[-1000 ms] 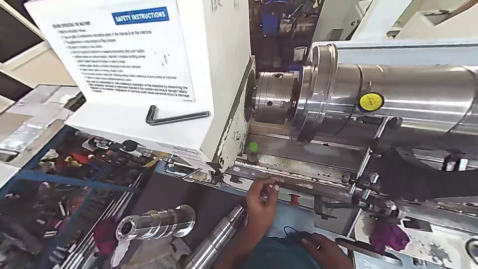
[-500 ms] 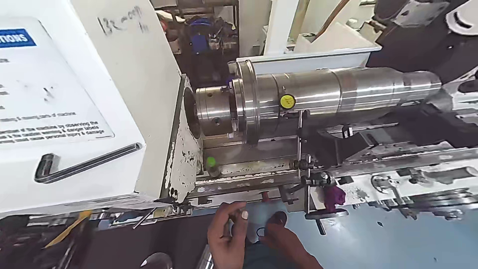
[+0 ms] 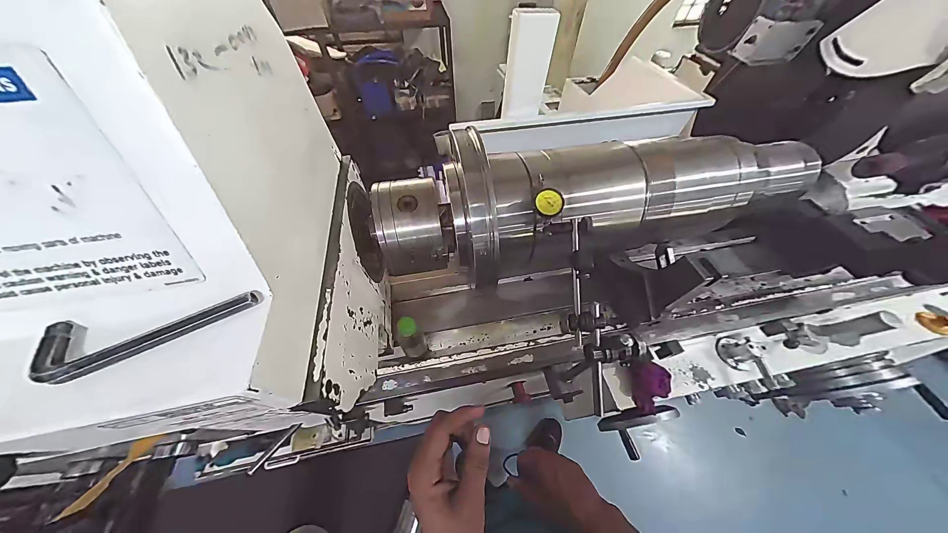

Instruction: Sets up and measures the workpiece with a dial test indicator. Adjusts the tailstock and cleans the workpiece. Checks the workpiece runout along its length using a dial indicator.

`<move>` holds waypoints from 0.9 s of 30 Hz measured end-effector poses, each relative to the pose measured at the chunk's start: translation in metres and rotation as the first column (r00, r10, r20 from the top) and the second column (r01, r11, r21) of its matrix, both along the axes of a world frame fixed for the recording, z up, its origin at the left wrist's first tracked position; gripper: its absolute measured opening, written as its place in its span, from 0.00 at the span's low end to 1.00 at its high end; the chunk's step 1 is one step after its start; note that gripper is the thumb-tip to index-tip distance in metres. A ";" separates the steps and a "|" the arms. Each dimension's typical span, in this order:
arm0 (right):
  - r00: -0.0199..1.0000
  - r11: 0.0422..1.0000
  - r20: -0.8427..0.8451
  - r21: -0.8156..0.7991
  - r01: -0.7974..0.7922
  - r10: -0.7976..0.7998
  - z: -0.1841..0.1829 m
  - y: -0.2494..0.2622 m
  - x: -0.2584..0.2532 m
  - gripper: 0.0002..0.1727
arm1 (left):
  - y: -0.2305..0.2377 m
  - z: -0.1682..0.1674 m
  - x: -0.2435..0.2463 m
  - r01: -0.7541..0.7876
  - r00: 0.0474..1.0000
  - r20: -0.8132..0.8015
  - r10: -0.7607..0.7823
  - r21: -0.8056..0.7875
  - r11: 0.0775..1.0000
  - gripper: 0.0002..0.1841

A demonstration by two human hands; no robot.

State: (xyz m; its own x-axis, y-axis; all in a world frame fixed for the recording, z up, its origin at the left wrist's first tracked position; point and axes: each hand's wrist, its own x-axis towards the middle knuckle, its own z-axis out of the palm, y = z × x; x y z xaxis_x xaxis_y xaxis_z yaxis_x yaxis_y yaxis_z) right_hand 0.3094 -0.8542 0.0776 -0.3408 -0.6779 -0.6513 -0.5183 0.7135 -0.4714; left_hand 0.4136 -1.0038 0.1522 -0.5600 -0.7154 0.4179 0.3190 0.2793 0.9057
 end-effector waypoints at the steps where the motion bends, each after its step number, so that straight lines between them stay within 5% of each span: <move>1: 1.000 1.000 0.001 0.002 -0.001 0.001 0.000 0.000 0.000 0.28 | 0.000 -0.001 0.001 -0.003 1.000 0.008 0.003 -0.001 1.000 0.10; 27: 0.998 0.997 -0.023 -0.041 -0.067 0.066 -0.005 -0.017 -0.002 0.27 | -0.015 -0.001 0.002 -0.016 1.000 -0.021 0.016 0.009 1.000 0.10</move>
State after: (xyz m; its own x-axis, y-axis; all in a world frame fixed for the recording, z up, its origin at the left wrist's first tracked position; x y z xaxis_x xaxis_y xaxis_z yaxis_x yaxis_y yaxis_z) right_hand 0.3072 -0.8709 0.0731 -0.3073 -0.7258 -0.6155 -0.5743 0.6571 -0.4882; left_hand 0.4160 -1.0186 0.1514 -0.5394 -0.7279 0.4233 0.3340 0.2765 0.9011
